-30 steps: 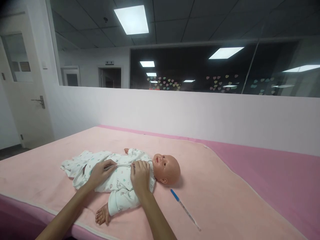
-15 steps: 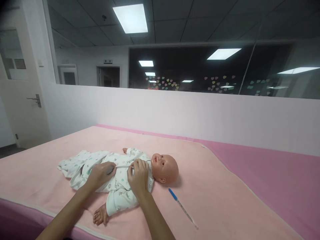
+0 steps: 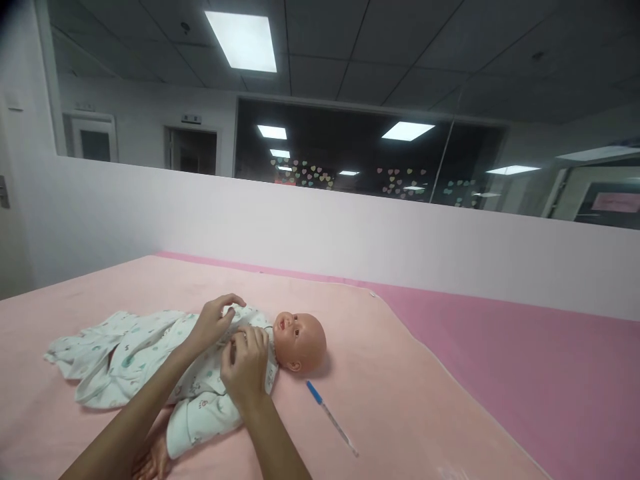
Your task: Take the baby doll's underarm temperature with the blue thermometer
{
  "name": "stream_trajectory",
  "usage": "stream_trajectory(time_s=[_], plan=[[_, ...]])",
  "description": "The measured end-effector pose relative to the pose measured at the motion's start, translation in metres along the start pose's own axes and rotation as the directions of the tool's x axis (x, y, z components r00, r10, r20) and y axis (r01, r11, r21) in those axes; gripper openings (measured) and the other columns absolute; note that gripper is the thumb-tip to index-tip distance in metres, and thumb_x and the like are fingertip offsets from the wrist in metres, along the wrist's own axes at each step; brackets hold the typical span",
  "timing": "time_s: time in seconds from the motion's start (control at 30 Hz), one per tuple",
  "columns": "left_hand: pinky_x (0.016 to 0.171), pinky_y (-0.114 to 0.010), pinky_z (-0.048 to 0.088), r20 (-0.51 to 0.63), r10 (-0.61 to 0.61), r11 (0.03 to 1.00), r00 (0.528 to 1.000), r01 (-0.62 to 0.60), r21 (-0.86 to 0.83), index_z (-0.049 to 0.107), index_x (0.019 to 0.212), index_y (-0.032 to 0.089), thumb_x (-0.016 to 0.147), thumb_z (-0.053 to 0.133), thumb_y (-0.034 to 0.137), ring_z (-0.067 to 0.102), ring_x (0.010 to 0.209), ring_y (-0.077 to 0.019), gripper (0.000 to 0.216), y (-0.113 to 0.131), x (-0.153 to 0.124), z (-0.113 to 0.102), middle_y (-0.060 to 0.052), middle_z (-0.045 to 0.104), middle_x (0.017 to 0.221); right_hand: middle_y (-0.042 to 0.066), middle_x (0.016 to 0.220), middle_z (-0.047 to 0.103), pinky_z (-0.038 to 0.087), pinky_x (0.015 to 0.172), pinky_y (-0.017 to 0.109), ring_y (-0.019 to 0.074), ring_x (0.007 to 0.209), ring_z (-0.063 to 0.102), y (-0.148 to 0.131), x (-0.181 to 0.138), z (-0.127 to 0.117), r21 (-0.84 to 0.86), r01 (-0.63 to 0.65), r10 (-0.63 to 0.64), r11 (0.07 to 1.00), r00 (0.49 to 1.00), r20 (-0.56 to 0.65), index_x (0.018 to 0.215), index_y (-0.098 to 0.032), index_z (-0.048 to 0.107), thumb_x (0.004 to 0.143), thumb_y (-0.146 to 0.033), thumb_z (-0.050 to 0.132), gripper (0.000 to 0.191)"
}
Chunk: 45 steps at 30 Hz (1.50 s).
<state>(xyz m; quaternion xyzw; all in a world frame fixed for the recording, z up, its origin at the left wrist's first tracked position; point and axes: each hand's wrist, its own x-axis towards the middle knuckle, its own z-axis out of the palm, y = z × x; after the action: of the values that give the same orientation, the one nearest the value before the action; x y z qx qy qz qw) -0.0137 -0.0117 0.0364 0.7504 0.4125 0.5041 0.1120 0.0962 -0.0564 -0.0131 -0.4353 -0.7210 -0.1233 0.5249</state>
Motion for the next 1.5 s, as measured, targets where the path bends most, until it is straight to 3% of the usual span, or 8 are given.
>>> stream_trajectory(time_s=[0.23, 0.33, 0.5, 0.7, 0.93, 1.13, 1.33, 1.5], plan=[[0.073, -0.028, 0.045, 0.412, 0.029, 0.976, 0.911, 0.062, -0.207, 0.067, 0.085, 0.017, 0.071, 0.053, 0.029, 0.058, 0.082, -0.0207, 0.023, -0.021, -0.01, 0.015, -0.005, 0.067, 0.086, 0.005, 0.08, 0.06, 0.037, 0.079, 0.033, 0.0173, 0.08, 0.052, 0.001, 0.02, -0.025, 0.009, -0.022, 0.023, 1.0, 0.988, -0.151, 0.083, -0.017, 0.055, 0.082, -0.02, 0.041, 0.014], [0.077, -0.028, 0.043, 0.391, -0.018, 0.969, 0.92, 0.113, -0.221, 0.067, 0.087, 0.018, 0.067, 0.06, 0.037, 0.057, 0.088, -0.022, 0.028, -0.022, -0.015, 0.011, -0.006, 0.065, 0.094, 0.006, 0.081, 0.061, 0.039, 0.075, 0.031, 0.0178, 0.079, 0.054, 0.006, 0.022, -0.06, 0.016, -0.176, 0.173, 0.984, 0.946, -0.275, 0.085, -0.018, 0.056, 0.084, -0.026, 0.041, 0.017], [0.061, -0.026, 0.04, 0.187, -0.172, 0.933, 0.967, 0.221, -0.284, 0.061, 0.065, 0.015, 0.076, 0.049, 0.047, 0.051, 0.063, -0.0155, 0.036, -0.029, -0.011, 0.017, 0.001, 0.055, 0.059, 0.007, 0.08, 0.065, 0.041, 0.066, 0.032, 0.0215, 0.075, 0.057, 0.036, -0.036, -0.129, -0.25, -0.53, 0.477, 0.81, 0.844, -0.243, 0.084, -0.019, 0.059, 0.08, -0.036, 0.043, 0.023], [0.064, -0.025, 0.043, 0.178, -0.323, 0.741, 0.929, 0.366, -0.563, 0.061, 0.077, 0.014, 0.072, 0.054, 0.053, 0.055, 0.072, -0.0167, 0.04, -0.031, -0.012, 0.013, -0.002, 0.059, 0.072, 0.01, 0.082, 0.066, 0.04, 0.063, 0.037, 0.027, 0.078, 0.06, 0.082, -0.109, -0.16, -0.633, -0.381, 0.503, 0.673, 0.864, 0.014, 0.073, -0.021, 0.061, 0.073, -0.034, 0.043, 0.022], [0.066, -0.024, 0.046, 0.201, -0.333, 0.674, 0.921, 0.382, -0.632, 0.061, 0.075, 0.014, 0.072, 0.056, 0.051, 0.057, 0.077, -0.0172, 0.037, -0.025, -0.013, 0.009, -0.003, 0.06, 0.075, 0.002, 0.049, 0.058, 0.025, 0.038, 0.025, 0.0168, 0.037, 0.05, 0.037, -0.071, -0.177, -0.578, -0.501, 0.62, 0.644, 0.785, 0.011, 0.063, -0.029, 0.053, 0.078, -0.041, 0.038, 0.025], [0.065, -0.025, 0.047, 0.192, -0.348, 0.665, 0.917, 0.386, -0.639, 0.061, 0.075, 0.014, 0.071, 0.056, 0.052, 0.059, 0.077, -0.0179, 0.039, -0.027, -0.013, 0.011, -0.005, 0.062, 0.076, 0.003, 0.065, 0.064, 0.032, 0.045, 0.024, 0.0158, 0.051, 0.056, -0.015, 0.015, -0.107, -0.454, -0.279, 0.379, 0.846, 0.914, 0.144, 0.076, -0.025, 0.059, 0.085, -0.026, 0.04, 0.021], [0.065, -0.024, 0.044, 0.195, -0.298, 0.669, 0.934, 0.351, -0.655, 0.059, 0.072, 0.014, 0.072, 0.057, 0.048, 0.057, 0.071, -0.0149, 0.034, -0.03, -0.013, 0.013, -0.002, 0.061, 0.07, 0.01, 0.076, 0.067, 0.036, 0.052, 0.023, 0.0178, 0.066, 0.062, -0.003, 0.056, 0.001, -0.564, -0.115, 0.402, 0.817, 0.816, 0.416, 0.073, -0.016, 0.063, 0.08, -0.001, 0.041, 0.028], [0.065, -0.027, 0.045, 0.18, -0.269, 0.768, 0.946, 0.323, -0.553, 0.059, 0.064, 0.013, 0.076, 0.046, 0.054, 0.058, 0.065, -0.0165, 0.045, -0.041, -0.009, 0.023, -0.003, 0.061, 0.063, 0.014, 0.078, 0.066, 0.04, 0.056, 0.024, 0.0196, 0.071, 0.064, 0.011, 0.054, 0.021, -0.561, -0.176, 0.452, 0.809, 0.796, 0.402, 0.078, -0.011, 0.064, 0.082, -0.001, 0.036, 0.03]])
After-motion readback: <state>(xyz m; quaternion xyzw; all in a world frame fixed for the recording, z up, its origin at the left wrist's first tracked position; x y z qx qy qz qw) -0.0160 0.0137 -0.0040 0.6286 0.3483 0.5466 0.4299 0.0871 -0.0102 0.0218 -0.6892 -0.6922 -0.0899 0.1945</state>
